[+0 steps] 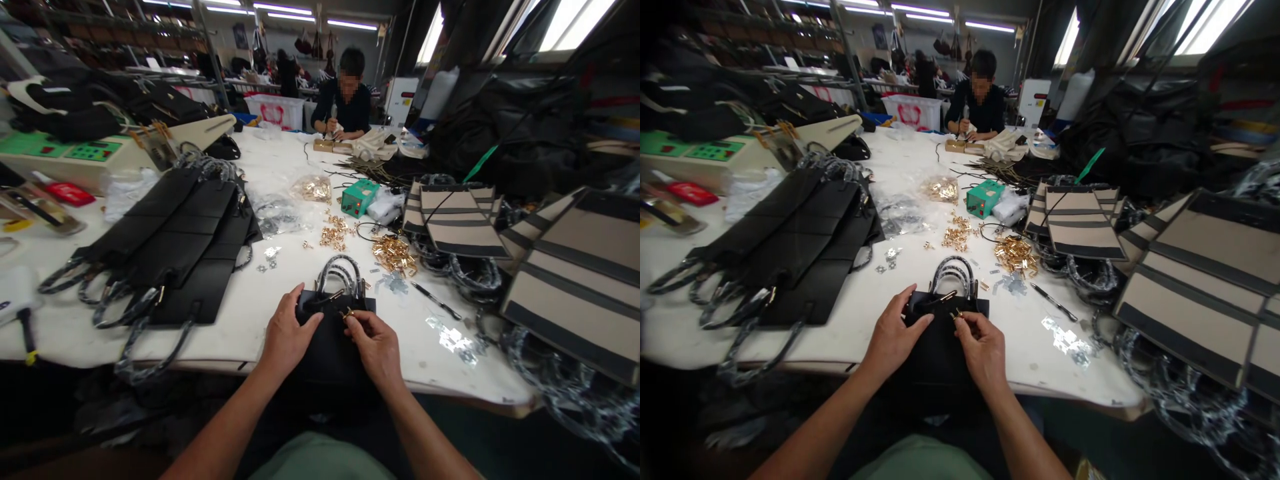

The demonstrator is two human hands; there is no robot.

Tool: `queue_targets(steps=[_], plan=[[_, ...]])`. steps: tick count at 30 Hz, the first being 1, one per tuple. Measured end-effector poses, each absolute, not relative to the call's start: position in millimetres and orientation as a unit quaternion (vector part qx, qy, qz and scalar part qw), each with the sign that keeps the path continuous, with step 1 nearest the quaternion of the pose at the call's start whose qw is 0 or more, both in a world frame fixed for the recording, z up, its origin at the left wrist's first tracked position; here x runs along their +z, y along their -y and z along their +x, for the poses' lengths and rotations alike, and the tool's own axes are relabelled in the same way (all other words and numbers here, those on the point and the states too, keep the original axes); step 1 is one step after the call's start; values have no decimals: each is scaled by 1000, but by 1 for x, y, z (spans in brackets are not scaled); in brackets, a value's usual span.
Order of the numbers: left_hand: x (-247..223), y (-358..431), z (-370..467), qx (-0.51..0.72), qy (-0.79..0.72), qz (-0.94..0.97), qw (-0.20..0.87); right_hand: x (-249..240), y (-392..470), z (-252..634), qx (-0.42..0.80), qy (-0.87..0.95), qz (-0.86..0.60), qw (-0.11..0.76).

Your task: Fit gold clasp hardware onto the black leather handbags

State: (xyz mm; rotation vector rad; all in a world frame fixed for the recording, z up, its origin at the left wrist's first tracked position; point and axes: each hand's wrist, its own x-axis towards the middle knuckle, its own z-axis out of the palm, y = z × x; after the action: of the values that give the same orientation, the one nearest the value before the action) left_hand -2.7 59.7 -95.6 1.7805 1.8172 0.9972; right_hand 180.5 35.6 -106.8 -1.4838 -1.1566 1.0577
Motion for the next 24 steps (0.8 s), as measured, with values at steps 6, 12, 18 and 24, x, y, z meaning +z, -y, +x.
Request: queue_targets(steps=[6,12,18,24], plan=[[-97,-56,-4,370,-588,685,218,-107,-34,180,410,495,-609,465],[-99,-56,2,395,-621,635,234,-113,-33,179,406,504,-606,463],[-100,-55,-3,473,-649,493,334,-109,-32,179,393,515,-609,458],[-89,-53,-19,459,-624,377,507,-111,-32,179,384,524,-608,456]])
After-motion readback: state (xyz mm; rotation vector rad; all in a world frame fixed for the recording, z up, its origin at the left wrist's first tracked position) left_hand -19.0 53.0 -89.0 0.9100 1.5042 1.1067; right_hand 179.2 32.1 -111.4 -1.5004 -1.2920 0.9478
